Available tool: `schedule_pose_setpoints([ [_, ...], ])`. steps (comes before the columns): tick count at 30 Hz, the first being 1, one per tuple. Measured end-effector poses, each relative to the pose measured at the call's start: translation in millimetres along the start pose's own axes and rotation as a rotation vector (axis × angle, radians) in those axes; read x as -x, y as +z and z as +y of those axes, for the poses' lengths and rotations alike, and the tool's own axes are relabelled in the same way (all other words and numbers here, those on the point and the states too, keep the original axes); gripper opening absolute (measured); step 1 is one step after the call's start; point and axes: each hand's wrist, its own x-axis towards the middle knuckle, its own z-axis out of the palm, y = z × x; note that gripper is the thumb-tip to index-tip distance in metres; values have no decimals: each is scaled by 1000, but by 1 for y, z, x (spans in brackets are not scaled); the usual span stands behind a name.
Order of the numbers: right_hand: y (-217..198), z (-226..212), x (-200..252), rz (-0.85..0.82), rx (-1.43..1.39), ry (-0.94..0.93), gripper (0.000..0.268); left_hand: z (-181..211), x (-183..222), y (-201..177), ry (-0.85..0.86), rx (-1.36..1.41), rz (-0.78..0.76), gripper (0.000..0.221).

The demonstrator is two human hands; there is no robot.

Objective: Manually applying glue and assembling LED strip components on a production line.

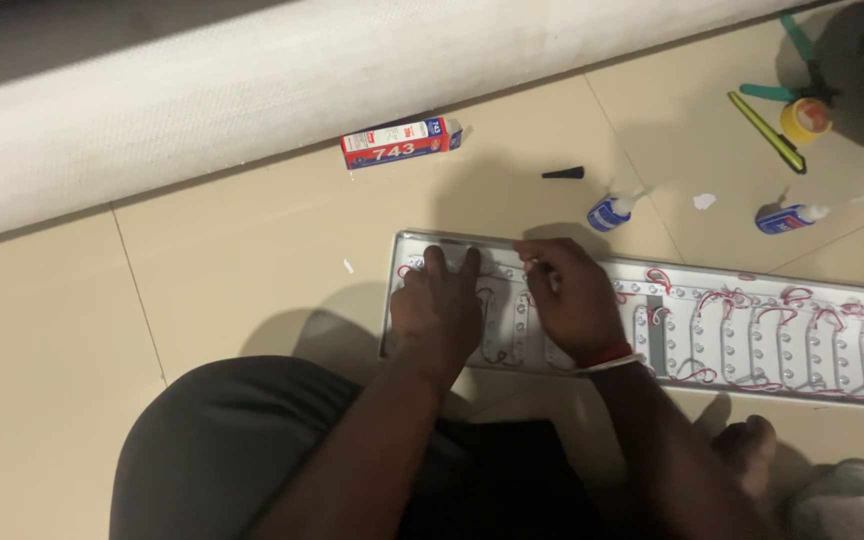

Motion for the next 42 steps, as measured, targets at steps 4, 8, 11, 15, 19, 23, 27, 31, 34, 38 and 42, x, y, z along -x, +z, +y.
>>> schedule_pose_setpoints([
  [4,-19,25,6,44,-108,74,21,0,0,-5,7,-12,-41,64],
  [8,-44,37,11,154,-103,354,20,1,0,-7,-10,-11,-47,60],
  [11,-58,44,13,274,-135,567,25,1,2,-11,3,10,-53,61],
  [15,-65,81,9,534,-245,524,40,-2,2,-4,17,-6,-13,60],
  [19,-58,93,-18,471,-163,254,42,-1,2,-7,4,3,1,53],
  [23,-41,91,-28,317,-23,259,44,-10,-6,7,7,136,58,54],
  [27,-37,97,-21,366,171,514,40,-13,-12,15,-9,194,90,55],
  [31,-65,38,-25,337,-110,265,34,-10,-12,4,-45,186,8,57],
  [34,-77,2,-21,119,-15,202,41,-11,-10,2,-43,242,42,58],
  [38,-77,0,6,-114,60,454,46,-10,-10,1,-66,242,29,57],
  [42,-70,-2,32,-221,209,574,41,-15,-9,16,19,206,180,51],
])
